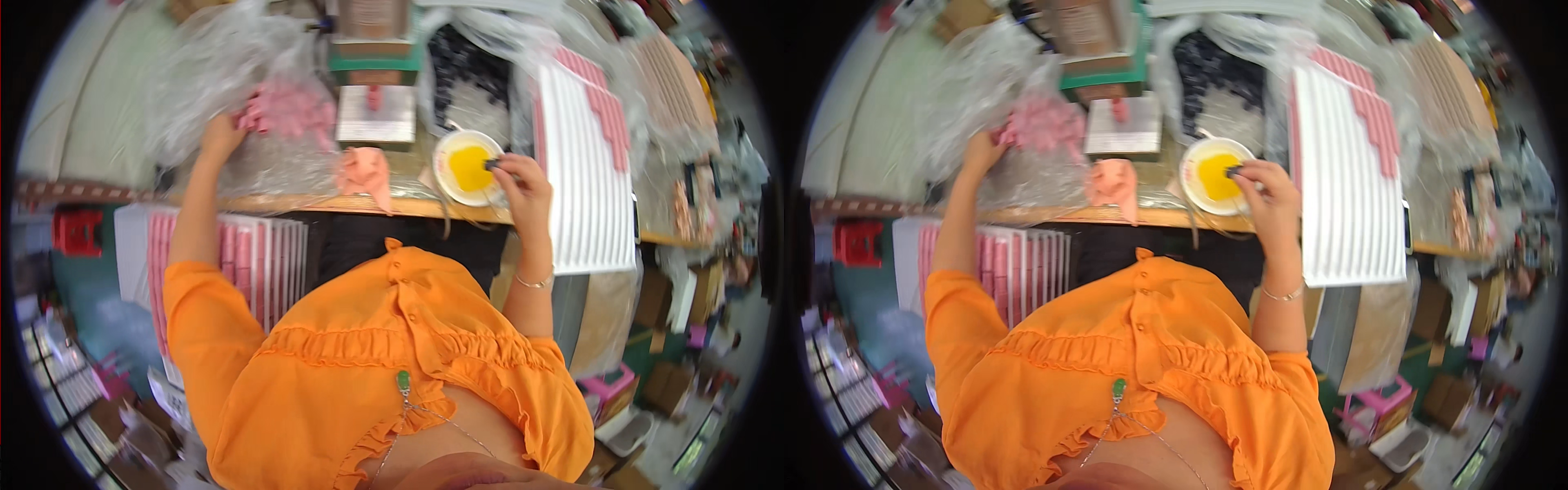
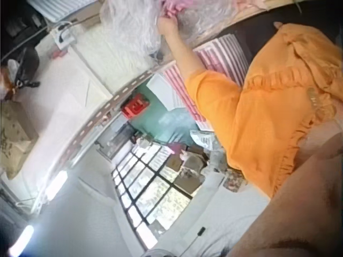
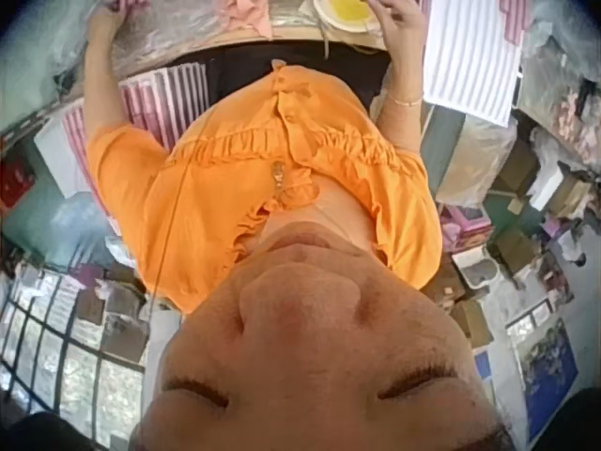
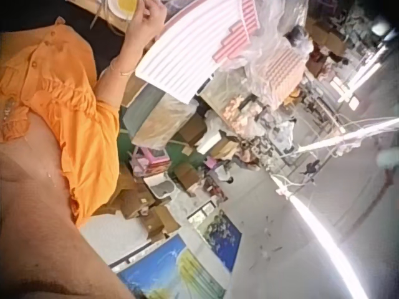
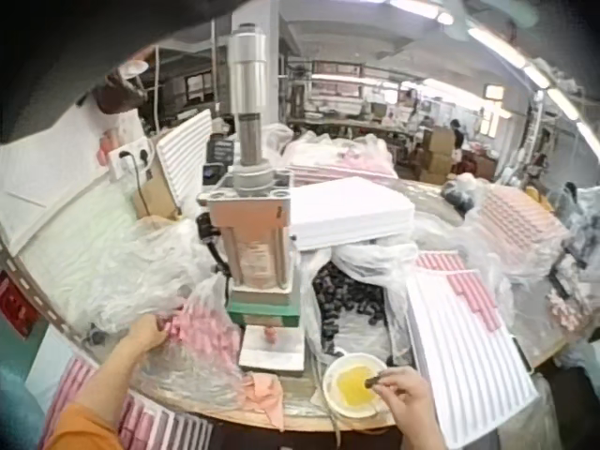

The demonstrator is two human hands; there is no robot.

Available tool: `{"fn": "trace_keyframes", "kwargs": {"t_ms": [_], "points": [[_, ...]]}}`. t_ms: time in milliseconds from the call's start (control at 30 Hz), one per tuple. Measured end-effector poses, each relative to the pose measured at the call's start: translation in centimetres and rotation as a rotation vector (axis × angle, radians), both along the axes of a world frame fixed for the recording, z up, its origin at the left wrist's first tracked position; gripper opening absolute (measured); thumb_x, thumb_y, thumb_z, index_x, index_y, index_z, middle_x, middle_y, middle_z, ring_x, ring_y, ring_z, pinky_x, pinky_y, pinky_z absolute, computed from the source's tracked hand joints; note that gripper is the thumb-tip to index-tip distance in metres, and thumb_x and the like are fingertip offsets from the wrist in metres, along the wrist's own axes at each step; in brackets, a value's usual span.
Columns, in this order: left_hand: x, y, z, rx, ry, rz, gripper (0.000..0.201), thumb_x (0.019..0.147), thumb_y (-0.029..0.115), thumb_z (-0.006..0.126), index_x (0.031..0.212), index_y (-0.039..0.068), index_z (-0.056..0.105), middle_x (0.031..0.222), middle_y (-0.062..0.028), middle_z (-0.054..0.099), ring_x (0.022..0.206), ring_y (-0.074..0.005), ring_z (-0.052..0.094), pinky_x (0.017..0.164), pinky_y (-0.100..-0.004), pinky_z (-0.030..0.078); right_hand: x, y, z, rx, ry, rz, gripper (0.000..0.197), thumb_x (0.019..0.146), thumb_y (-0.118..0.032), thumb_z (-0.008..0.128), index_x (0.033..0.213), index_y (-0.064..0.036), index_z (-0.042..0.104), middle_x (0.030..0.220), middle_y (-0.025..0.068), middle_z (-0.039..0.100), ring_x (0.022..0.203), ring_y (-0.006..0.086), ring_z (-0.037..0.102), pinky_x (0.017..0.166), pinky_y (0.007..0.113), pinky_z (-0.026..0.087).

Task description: Manual assembly and packaging of lipstick tubes, including cleaning, capping, and placing them in trays.

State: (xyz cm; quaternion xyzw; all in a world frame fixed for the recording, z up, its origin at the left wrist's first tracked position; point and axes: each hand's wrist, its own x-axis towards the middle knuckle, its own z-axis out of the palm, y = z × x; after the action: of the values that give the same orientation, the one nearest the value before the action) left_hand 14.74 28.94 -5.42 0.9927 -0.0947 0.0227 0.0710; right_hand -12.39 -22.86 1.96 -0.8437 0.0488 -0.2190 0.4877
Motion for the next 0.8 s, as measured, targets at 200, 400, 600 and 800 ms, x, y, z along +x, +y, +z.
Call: {"fn": "trace_keyframes", "kwargs": {"t_ms": [200,400,600,800], "points": [[-6.2,-7.4,9.5,0.091,0.308,-0.061,0.044,0.076,0.027,0.071,0.116,0.009,0.066,0.084,-0.0133,0.069,0.077,-0.0293,0.067,0.071,-0.0403,0.051,0.4,0.7,-1.3,-0.452,-0.062,0.031,0.010,0.073,-0.008,0.074,0.083,-0.0065,0.070,0.102,0.0089,0.062,0.095,0.0294,0.057,0.078,0.039,0.047],[-13.6,-20.5,13.4,-0.995,0.655,-0.506,0.030,0.086,0.014,0.067,0.115,0.009,0.062,0.102,0.0011,0.067,0.087,-0.0071,0.059,0.063,-0.0214,0.044,0.7,0.1,-2.2,-0.764,0.013,0.094,0.009,0.073,-0.012,0.073,0.080,-0.0075,0.071,0.102,0.0078,0.062,0.092,0.0272,0.056,0.076,0.038,0.044],[-16.3,-30.3,7.8,-1.844,1.285,-0.225,0.017,0.095,0.018,0.062,0.109,0.009,0.058,0.106,0.0006,0.064,0.077,-0.0015,0.051,0.055,-0.0125,0.035,-0.6,0.7,0.9,0.234,-0.172,-0.050,0.013,0.078,-0.005,0.075,0.090,-0.0030,0.069,0.104,0.0098,0.062,0.096,0.0221,0.058,0.080,0.032,0.044],[-19.2,-35.8,5.3,-1.956,1.439,-0.181,0.019,0.094,0.017,0.064,0.111,0.012,0.056,0.099,0.0016,0.062,0.082,-0.0039,0.055,0.058,-0.0144,0.040,-1.6,0.9,3.0,-0.067,-0.349,-0.128,0.013,0.076,-0.004,0.073,0.087,-0.0017,0.068,0.102,0.0134,0.060,0.091,0.0261,0.058,0.080,0.035,0.046]]}}
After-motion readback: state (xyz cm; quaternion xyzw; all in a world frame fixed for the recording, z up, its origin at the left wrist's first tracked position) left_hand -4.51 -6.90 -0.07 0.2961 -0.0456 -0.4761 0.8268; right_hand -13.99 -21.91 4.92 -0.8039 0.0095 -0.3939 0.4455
